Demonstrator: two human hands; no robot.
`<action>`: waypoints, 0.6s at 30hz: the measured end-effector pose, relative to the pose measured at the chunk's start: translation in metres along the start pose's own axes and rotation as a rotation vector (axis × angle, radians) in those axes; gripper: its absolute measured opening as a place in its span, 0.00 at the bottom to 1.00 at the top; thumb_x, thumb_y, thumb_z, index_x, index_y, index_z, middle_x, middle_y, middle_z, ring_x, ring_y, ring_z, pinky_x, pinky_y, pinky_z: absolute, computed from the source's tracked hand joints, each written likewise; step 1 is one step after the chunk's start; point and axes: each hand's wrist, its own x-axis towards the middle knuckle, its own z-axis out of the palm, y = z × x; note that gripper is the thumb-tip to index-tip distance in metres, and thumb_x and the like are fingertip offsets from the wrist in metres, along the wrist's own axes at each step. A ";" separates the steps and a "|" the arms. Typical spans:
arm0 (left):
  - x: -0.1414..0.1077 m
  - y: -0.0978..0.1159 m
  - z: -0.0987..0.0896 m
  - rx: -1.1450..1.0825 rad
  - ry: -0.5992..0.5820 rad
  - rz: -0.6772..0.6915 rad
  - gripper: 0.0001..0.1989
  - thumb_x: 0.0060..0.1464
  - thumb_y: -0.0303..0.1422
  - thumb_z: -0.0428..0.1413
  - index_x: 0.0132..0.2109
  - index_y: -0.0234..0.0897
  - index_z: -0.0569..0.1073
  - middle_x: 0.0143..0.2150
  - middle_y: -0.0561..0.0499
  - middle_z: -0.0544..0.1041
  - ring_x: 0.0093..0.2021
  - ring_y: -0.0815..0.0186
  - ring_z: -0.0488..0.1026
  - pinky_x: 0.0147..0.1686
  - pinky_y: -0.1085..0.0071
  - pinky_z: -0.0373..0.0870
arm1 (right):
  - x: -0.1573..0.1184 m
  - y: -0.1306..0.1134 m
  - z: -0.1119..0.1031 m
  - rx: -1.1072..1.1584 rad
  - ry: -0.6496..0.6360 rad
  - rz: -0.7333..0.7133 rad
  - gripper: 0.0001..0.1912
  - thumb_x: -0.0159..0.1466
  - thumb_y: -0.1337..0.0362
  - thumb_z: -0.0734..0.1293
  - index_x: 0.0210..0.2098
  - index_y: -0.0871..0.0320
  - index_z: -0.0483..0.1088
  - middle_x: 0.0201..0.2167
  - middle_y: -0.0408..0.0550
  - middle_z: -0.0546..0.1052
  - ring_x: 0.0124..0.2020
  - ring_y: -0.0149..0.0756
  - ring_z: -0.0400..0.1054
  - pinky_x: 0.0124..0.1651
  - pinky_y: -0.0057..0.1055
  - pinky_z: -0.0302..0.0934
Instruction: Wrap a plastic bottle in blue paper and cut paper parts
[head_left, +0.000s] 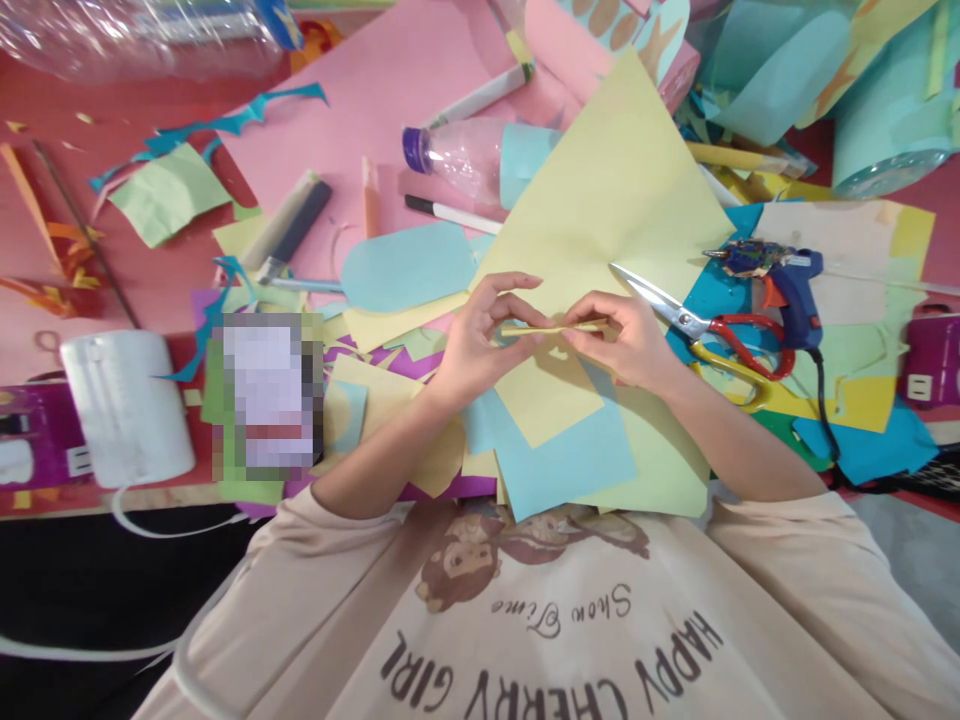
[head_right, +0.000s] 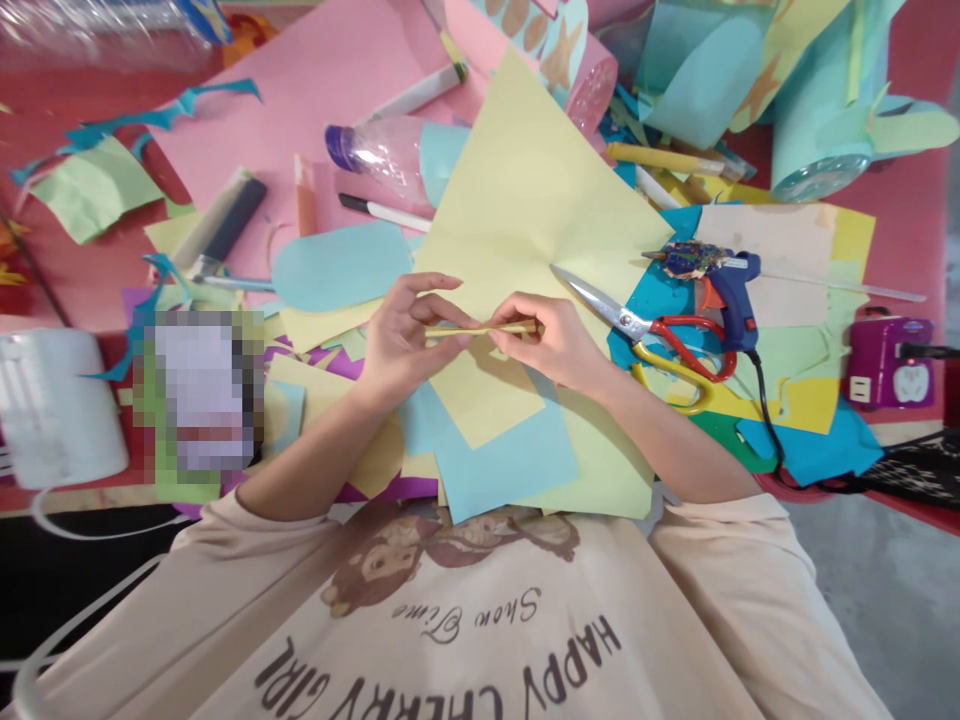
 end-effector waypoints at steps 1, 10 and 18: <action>0.000 0.000 0.000 -0.006 0.007 -0.008 0.23 0.48 0.39 0.64 0.50 0.40 0.68 0.32 0.53 0.78 0.38 0.66 0.79 0.41 0.70 0.74 | 0.000 0.000 0.000 -0.013 -0.002 -0.011 0.05 0.60 0.62 0.68 0.31 0.57 0.71 0.26 0.41 0.74 0.26 0.28 0.66 0.29 0.26 0.60; 0.001 -0.005 -0.001 -0.041 0.000 0.005 0.18 0.49 0.37 0.64 0.46 0.39 0.71 0.37 0.50 0.79 0.41 0.67 0.79 0.42 0.72 0.74 | 0.003 0.001 0.001 -0.092 0.009 -0.162 0.03 0.61 0.64 0.67 0.32 0.56 0.68 0.30 0.43 0.75 0.33 0.31 0.68 0.37 0.29 0.63; 0.004 -0.003 -0.006 -0.028 -0.059 -0.096 0.12 0.50 0.41 0.64 0.37 0.39 0.79 0.38 0.49 0.81 0.39 0.66 0.77 0.39 0.72 0.72 | 0.002 0.000 -0.003 -0.049 0.034 -0.159 0.05 0.63 0.61 0.66 0.33 0.55 0.69 0.30 0.42 0.74 0.33 0.30 0.67 0.37 0.29 0.62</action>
